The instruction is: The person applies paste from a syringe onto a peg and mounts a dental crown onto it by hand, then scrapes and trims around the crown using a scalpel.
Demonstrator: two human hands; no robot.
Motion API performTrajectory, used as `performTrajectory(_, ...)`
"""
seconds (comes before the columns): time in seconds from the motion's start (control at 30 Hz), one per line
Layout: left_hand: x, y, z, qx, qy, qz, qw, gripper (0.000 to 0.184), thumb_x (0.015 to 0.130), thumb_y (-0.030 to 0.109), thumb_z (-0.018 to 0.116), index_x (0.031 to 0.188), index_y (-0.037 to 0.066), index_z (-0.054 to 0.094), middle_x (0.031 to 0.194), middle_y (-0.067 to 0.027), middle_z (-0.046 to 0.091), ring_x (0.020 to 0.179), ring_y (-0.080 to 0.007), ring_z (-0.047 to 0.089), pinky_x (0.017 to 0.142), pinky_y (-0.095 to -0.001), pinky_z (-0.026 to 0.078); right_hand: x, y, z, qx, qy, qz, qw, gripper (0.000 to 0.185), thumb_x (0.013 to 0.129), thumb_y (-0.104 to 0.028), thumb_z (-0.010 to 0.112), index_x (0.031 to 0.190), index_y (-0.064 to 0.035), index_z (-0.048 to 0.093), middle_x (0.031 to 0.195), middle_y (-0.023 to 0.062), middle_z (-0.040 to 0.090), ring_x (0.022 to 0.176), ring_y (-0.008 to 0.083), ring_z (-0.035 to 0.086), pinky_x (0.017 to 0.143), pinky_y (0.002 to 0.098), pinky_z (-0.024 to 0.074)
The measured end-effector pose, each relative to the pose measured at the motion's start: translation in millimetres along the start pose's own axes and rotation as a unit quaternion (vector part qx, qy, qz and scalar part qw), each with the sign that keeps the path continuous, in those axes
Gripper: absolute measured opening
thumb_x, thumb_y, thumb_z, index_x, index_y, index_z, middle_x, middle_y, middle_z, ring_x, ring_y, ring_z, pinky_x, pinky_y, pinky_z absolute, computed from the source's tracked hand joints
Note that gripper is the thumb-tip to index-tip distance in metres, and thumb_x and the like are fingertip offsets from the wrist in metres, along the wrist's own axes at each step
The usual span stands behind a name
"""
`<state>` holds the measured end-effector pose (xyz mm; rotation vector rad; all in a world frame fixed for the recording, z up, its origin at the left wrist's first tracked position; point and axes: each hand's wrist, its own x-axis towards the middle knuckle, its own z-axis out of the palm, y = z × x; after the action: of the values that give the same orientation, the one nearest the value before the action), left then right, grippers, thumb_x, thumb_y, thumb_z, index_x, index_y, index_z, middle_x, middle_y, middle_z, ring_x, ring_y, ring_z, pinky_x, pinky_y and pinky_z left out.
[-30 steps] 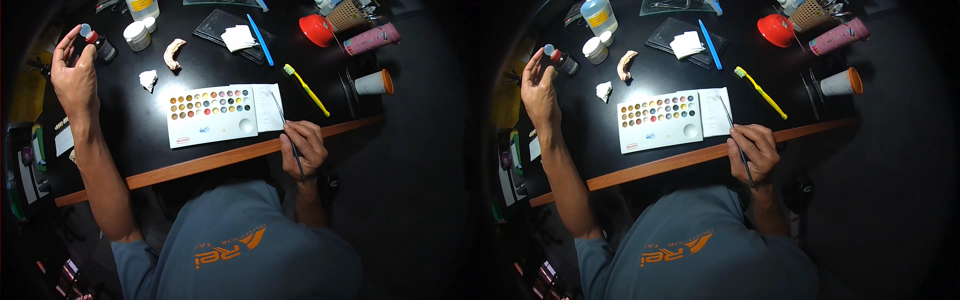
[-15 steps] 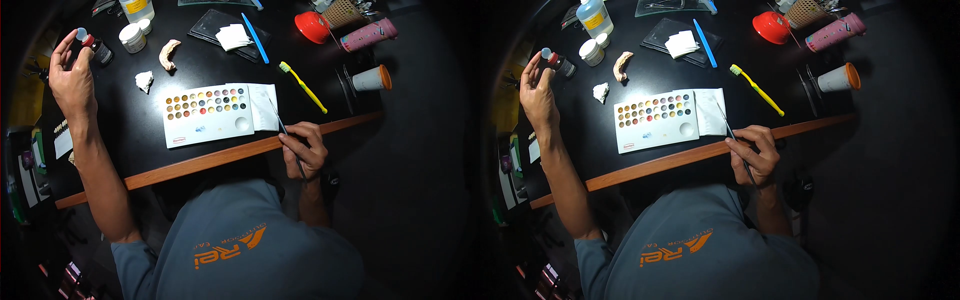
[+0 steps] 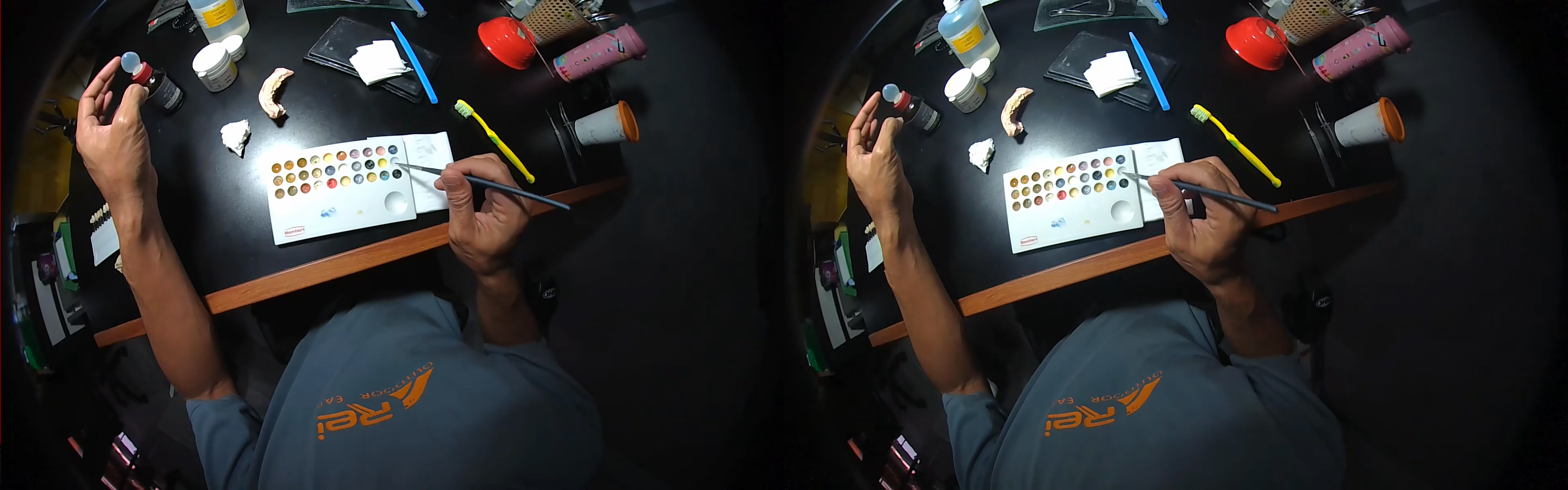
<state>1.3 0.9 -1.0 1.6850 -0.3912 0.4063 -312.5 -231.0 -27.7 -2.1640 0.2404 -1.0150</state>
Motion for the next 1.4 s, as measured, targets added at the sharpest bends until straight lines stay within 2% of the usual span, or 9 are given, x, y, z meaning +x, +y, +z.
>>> performTrajectory(0.2, 2, 0, -3, -0.013, -0.001, 0.014, 1.0, 0.049, 0.089, -0.002, 0.069, 0.137, -0.005, 0.061, 0.137, -0.0183, 0.062, 0.124, -0.022, 0.062, 0.112, -0.0334, 0.044, -4, 3, 3, 0.021, 0.022, 0.018, 0.999, 0.009, 0.095, -0.008, 0.076, 0.093, -0.0006, 0.07, 0.081, 0.0088, 0.069, 0.072, 0.02, 0.063, 0.067, 0.0304, 0.0502)
performTrajectory(0.3, 1, 2, -4, -0.01, -0.003, 0.01, 1.0, 0.048, 0.089, -0.003, 0.069, 0.137, -0.006, 0.061, 0.137, -0.0189, 0.062, 0.122, -0.0217, 0.063, 0.11, -0.033, 0.045, -14, 6, -3, 0.057, 0.095, 0.021, 0.994, 0.006, 0.095, -0.004, 0.073, 0.098, -0.0004, 0.069, 0.082, 0.0096, 0.068, 0.074, 0.0181, 0.063, 0.066, 0.0302, 0.05)
performTrajectory(0.43, 0, 5, -5, -0.019, -0.006, 0.019, 1.0, 0.046, 0.091, -0.004, 0.068, 0.136, -0.006, 0.06, 0.138, -0.0195, 0.061, 0.121, -0.0215, 0.063, 0.107, -0.0318, 0.049, -30, 15, -19, 0.008, 0.077, 0.054, 0.996, 0.007, 0.096, -0.003, 0.071, 0.101, 0.0007, 0.068, 0.083, 0.0096, 0.067, 0.076, 0.0196, 0.064, 0.067, 0.0308, 0.0509)
performTrajectory(0.6, -2, 9, -1, -0.036, -0.012, 0.029, 0.999, 0.043, 0.094, -0.005, 0.066, 0.136, -0.007, 0.06, 0.139, -0.021, 0.06, 0.121, -0.0218, 0.063, 0.105, -0.0319, 0.052, -34, 16, -29, -0.086, 0.0, -0.021, 0.996, 0.009, 0.091, -0.003, 0.077, 0.098, 0.0004, 0.072, 0.086, 0.0118, 0.074, 0.08, 0.0255, 0.07, 0.07, 0.0331, 0.0552)
performTrajectory(0.7, -1, 5, -3, -0.037, -0.02, 0.02, 0.999, 0.043, 0.094, -0.005, 0.066, 0.136, -0.007, 0.059, 0.14, -0.022, 0.06, 0.123, -0.0224, 0.062, 0.106, -0.033, 0.052, -37, 17, -31, -0.101, 0.0, -0.04, 0.994, 0.011, 0.089, -0.004, 0.08, 0.097, 0.0, 0.073, 0.084, 0.0107, 0.073, 0.078, 0.0242, 0.069, 0.068, 0.0328, 0.0538)
performTrajectory(0.9, -1, 6, -1, -0.048, -0.021, 0.003, 0.999, 0.043, 0.093, -0.005, 0.067, 0.136, -0.008, 0.059, 0.141, -0.0225, 0.059, 0.126, -0.0239, 0.061, 0.108, -0.034, 0.051, -39, 18, -35, -0.115, 0.021, -0.047, 0.992, 0.01, 0.088, -0.004, 0.081, 0.089, -0.0003, 0.072, 0.073, 0.0081, 0.068, 0.067, 0.021, 0.064, 0.06, 0.0317, 0.0484)
performTrajectory(1.1, -2, 8, 0, -0.047, -0.016, -0.001, 0.999, 0.044, 0.093, -0.006, 0.066, 0.136, -0.008, 0.059, 0.141, -0.0224, 0.059, 0.127, -0.0243, 0.061, 0.108, -0.0341, 0.05, -42, 14, -42, -0.134, 0.021, -0.002, 0.991, 0.013, 0.088, -0.003, 0.08, 0.08, -0.0011, 0.07, 0.068, 0.0072, 0.065, 0.06, 0.0199, 0.062, 0.056, 0.032, 0.0468)
performTrajectory(1.27, -3, 7, 0, -0.049, -0.008, 0.007, 0.999, 0.044, 0.092, -0.005, 0.067, 0.136, -0.006, 0.06, 0.142, -0.0222, 0.059, 0.128, -0.0241, 0.06, 0.108, -0.0335, 0.05, -33, 14, -30, -0.12, 0.039, -0.028, 0.992, 0.009, 0.085, 0.001, 0.079, 0.082, -0.0004, 0.07, 0.07, 0.007, 0.065, 0.065, 0.0206, 0.064, 0.06, 0.0311, 0.0498)
performTrajectory(1.4, -6, 11, 2, -0.057, 0.035, 0.038, 0.997, 0.042, 0.088, -0.006, 0.069, 0.13, -0.002, 0.067, 0.135, -0.0179, 0.063, 0.128, -0.0229, 0.058, 0.107, -0.0317, 0.048, -33, 13, -36, -0.077, -0.015, -0.038, 0.996, 0.008, 0.079, 0.003, 0.075, 0.085, 0.0005, 0.072, 0.075, 0.0081, 0.067, 0.071, 0.0226, 0.066, 0.065, 0.031, 0.0514)
